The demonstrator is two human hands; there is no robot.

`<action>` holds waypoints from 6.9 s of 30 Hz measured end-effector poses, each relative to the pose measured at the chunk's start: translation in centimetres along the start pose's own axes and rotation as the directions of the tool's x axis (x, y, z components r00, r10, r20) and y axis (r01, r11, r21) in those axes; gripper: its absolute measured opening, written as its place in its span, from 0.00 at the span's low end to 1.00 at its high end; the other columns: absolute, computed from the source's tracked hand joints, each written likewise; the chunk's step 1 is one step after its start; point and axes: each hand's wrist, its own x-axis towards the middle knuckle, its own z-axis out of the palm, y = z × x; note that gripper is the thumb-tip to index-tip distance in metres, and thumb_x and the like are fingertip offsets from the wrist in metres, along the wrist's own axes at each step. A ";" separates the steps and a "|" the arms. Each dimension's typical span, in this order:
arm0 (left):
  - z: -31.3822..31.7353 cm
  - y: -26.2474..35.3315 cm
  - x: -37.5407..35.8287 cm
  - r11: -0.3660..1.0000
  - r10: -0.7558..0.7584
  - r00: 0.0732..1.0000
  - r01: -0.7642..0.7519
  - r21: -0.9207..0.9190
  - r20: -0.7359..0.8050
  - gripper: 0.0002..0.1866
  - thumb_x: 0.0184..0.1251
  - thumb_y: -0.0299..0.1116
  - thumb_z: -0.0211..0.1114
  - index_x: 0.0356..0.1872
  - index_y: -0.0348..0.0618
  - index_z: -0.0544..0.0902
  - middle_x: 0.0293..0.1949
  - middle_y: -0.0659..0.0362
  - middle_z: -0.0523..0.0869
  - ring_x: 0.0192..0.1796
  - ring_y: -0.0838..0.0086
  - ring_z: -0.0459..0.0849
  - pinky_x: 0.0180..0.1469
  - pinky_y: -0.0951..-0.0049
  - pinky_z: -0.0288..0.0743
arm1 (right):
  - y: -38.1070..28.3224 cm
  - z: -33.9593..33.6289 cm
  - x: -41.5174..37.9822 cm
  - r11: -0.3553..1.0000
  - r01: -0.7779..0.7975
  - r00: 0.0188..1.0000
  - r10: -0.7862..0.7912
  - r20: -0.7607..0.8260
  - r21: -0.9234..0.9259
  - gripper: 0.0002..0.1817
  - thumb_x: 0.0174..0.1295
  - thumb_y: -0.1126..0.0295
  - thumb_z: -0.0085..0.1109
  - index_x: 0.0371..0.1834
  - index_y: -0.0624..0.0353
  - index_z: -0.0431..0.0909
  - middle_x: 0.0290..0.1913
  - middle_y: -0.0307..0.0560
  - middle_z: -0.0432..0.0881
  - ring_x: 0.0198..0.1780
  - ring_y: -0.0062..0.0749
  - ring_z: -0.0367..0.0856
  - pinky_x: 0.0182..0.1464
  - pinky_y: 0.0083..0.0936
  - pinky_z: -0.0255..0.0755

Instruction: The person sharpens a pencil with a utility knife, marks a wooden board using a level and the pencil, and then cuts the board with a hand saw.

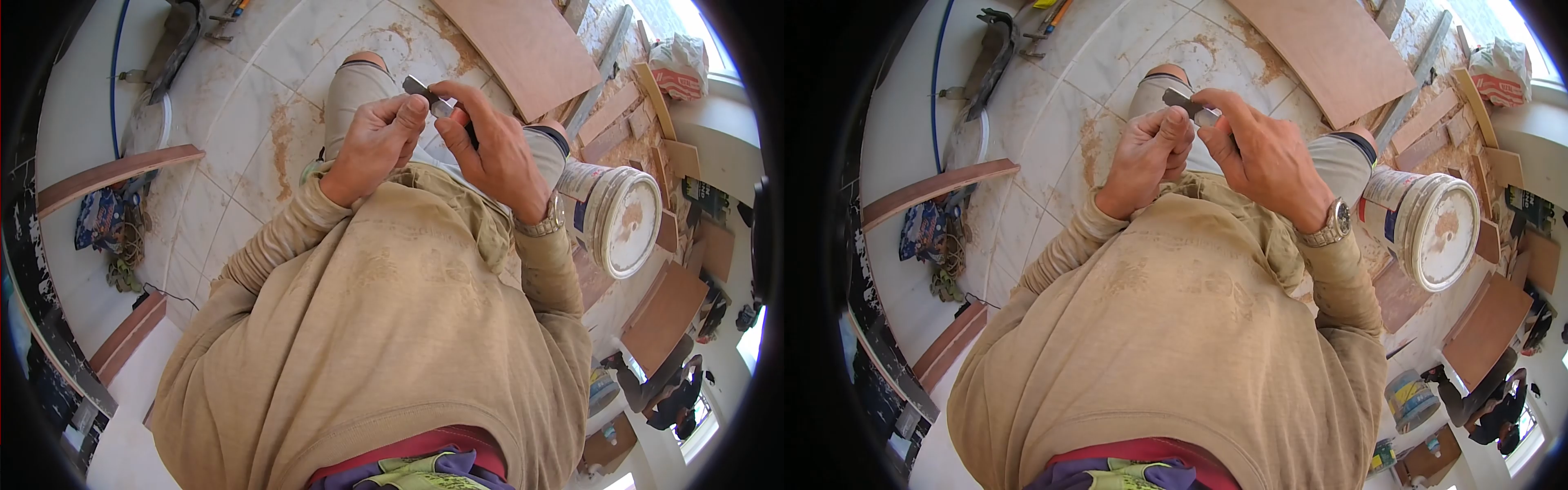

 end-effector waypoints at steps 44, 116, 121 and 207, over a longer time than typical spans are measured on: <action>-1.0 2.6 -1.0 0.985 0.028 0.998 -0.017 -0.173 0.060 0.24 0.84 0.45 0.54 0.71 0.43 0.73 0.30 0.73 0.67 0.24 0.89 0.60 0.24 0.84 0.55 | 1.8 1.0 3.7 0.966 -0.034 0.996 0.055 -0.076 0.258 0.28 0.76 0.65 0.57 0.76 0.60 0.65 0.26 0.41 0.74 0.24 0.26 0.71 0.29 0.27 0.66; -4.7 23.6 -12.2 0.196 0.599 0.779 -0.370 0.908 0.188 0.25 0.81 0.50 0.57 0.50 0.34 0.86 0.61 0.51 0.79 0.63 0.67 0.77 0.68 0.66 0.66 | -3.5 5.5 6.5 0.787 0.193 0.981 -0.138 -0.138 0.586 0.27 0.64 0.79 0.61 0.69 0.62 0.72 0.62 0.52 0.77 0.57 0.39 0.78 0.59 0.34 0.75; -4.4 9.8 -3.2 0.706 0.396 0.881 -0.472 0.527 0.259 0.26 0.78 0.52 0.62 0.59 0.39 0.86 0.71 0.46 0.72 0.73 0.57 0.71 0.75 0.57 0.60 | -6.5 6.8 4.8 0.824 0.170 0.985 -0.125 -0.120 0.541 0.15 0.67 0.76 0.59 0.56 0.63 0.74 0.43 0.58 0.83 0.46 0.56 0.83 0.48 0.45 0.76; 16.6 -29.8 53.8 0.159 -0.194 0.829 -0.501 0.850 0.525 0.52 0.57 0.69 0.72 0.68 0.31 0.71 0.65 0.40 0.78 0.70 0.48 0.74 0.70 0.55 0.68 | 38.3 11.1 -13.5 0.137 -0.477 -0.047 0.982 -0.181 0.868 0.20 0.63 0.56 0.67 0.46 0.64 0.87 0.34 0.48 0.89 0.37 0.35 0.86 0.43 0.33 0.77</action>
